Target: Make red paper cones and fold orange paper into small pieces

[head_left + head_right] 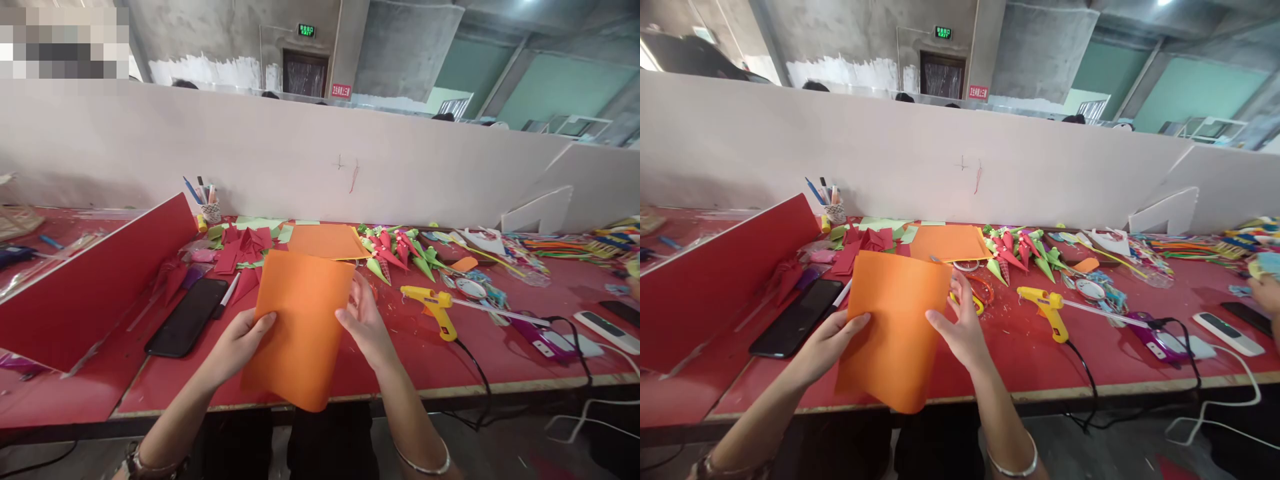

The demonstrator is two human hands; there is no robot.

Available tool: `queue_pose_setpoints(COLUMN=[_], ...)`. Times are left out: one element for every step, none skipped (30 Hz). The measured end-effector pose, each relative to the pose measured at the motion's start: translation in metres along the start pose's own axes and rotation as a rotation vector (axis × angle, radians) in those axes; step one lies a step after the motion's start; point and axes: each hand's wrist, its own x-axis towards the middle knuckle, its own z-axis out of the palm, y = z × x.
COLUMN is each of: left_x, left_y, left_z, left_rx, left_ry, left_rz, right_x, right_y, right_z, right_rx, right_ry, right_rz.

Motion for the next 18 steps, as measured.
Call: queue_pose_setpoints(left_x=[0.0, 0.001, 0.002, 0.004, 0.006, 0.008, 0.01, 0.011, 0.012, 0.013, 0.013, 0.013, 0.013, 0.013, 0.013, 0.013, 0.013, 0.013], left_y=[0.001, 0.001, 0.0, -0.001, -0.002, -0.003, -0.003, -0.004, -0.004, -0.004, -0.003, -0.002, -0.001, 0.0, 0.001, 0.002, 0.003, 0.004], left_z=[0.0, 0.001, 0.003, 0.005, 0.007, 0.008, 0.01, 0.011, 0.012, 0.013, 0.013, 0.013, 0.013, 0.013, 0.014, 0.014, 0.014, 0.015], left_rx=[-0.004, -0.013, -0.021, -0.027, -0.033, -0.044, -0.059, -0.076, -0.091, -0.104, -0.111, -0.115, -0.116, -0.117, -0.121, -0.127, -0.134, -0.14], left_ry=[-0.011, -0.029, -0.04, -0.02, -0.003, 0.003, -0.001, -0.013, -0.025, -0.031, -0.032, -0.03, -0.031, -0.036, -0.04, -0.046, -0.051, -0.054], left_rz=[0.016, 0.026, 0.035, 0.051, 0.065, 0.074, 0.076, 0.07, 0.061, 0.051, 0.042, 0.036, 0.031, 0.03, 0.032, 0.033, 0.036, 0.039], right_x=[0.003, 0.005, 0.006, 0.007, 0.007, 0.006, 0.006, 0.006, 0.007, 0.007, 0.007, 0.007, 0.007, 0.007, 0.006, 0.006, 0.005, 0.005], right_y=[0.0, 0.0, 0.0, 0.0, 0.001, 0.002, 0.004, 0.005, 0.006, 0.006, 0.007, 0.006, 0.006, 0.006, 0.005, 0.005, 0.004, 0.004], right_z=[0.0, 0.001, 0.002, 0.003, 0.004, 0.005, 0.005, 0.005, 0.005, 0.005, 0.004, 0.004, 0.004, 0.003, 0.003, 0.003, 0.003, 0.002], right_rx=[0.08, 0.141, 0.183, 0.209, 0.223, 0.231, 0.238, 0.242, 0.241, 0.234, 0.223, 0.21, 0.196, 0.182, 0.17, 0.156, 0.138, 0.115], right_ry=[-0.052, -0.091, -0.107, -0.101, -0.083, -0.062, -0.039, -0.023, -0.014, -0.01, -0.009, -0.01, -0.011, -0.014, -0.016, -0.017, -0.015, -0.012], right_rz=[0.057, 0.113, 0.162, 0.2, 0.227, 0.241, 0.242, 0.236, 0.23, 0.229, 0.231, 0.234, 0.237, 0.239, 0.238, 0.235, 0.231, 0.229])
